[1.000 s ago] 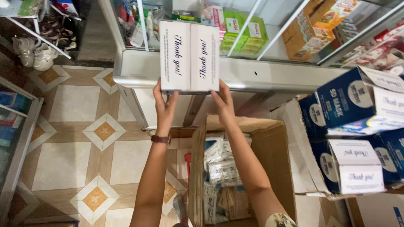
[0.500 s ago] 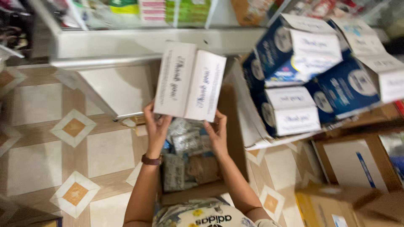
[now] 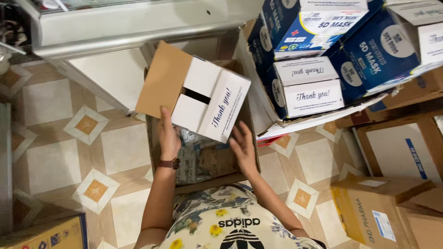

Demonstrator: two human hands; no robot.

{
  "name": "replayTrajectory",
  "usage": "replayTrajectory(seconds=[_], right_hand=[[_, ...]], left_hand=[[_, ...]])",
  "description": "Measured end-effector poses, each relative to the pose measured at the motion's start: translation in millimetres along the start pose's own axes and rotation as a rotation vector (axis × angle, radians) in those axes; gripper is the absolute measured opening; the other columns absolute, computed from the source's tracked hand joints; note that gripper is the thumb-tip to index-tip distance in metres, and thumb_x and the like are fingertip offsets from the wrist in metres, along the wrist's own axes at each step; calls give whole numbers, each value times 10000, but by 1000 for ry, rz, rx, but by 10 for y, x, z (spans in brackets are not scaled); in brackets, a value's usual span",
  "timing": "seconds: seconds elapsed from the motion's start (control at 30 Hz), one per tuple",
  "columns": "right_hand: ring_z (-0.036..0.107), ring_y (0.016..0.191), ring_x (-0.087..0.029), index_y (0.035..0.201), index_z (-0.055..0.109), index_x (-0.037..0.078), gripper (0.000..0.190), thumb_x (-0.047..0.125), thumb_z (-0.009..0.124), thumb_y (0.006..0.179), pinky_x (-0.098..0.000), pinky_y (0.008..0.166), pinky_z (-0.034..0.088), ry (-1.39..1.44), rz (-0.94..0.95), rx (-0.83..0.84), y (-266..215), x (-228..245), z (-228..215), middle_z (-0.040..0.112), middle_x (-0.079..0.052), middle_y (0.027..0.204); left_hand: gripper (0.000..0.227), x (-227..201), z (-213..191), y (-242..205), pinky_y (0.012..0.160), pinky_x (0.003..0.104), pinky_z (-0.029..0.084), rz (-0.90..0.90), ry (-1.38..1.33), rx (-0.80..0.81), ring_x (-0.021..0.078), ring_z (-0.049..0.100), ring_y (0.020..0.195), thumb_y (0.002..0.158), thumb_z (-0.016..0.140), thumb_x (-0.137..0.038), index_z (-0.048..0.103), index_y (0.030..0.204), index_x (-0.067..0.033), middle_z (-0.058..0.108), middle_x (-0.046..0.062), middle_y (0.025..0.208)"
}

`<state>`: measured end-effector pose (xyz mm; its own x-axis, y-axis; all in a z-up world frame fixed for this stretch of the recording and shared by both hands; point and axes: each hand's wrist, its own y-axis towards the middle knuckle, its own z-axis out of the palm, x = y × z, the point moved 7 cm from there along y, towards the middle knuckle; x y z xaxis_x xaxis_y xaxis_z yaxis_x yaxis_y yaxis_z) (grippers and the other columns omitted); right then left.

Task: The person transfers individually wrapped face masks from a large open cardboard box into a smaller, empty cardboard box. They handle the masks one by one, arranging them neatly inside the smaller box until it is full, then close the flaps and place the box on a stack of similar boxes.

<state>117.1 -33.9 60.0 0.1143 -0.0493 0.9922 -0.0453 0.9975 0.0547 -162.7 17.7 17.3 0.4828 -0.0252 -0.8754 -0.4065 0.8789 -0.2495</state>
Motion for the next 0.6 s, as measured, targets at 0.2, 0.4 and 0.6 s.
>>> replayTrajectory(seconds=[0.2,0.4,0.6], right_hand=[[108,1585,-442,1477,516,118,503,250,655,1012,-589,1255,206,-890,-572,-37,79,697,147,141,-247,1688],[-23,1547,-519,1301,691,150,378,324,714,966,-723,1205,91,-1068,-672,204,188,799,601,5,-231,1696],[115,1645,-416,1020,658,152,85,134,700,948,-591,1341,152,-812,-633,-24,-4,886,69,163,-177,1750]], left_hand=[[626,-294,96,-191,1072,293,449,301,172,85,138,570,1262,1050,565,-469,564,1421,34,645,82,1374],[566,-426,69,-321,1031,290,476,228,261,87,134,601,1185,1060,573,-436,675,1317,58,701,104,1287],[634,-661,-65,-222,1046,294,473,234,165,60,150,593,1233,1032,603,-458,606,1357,86,650,128,1369]])
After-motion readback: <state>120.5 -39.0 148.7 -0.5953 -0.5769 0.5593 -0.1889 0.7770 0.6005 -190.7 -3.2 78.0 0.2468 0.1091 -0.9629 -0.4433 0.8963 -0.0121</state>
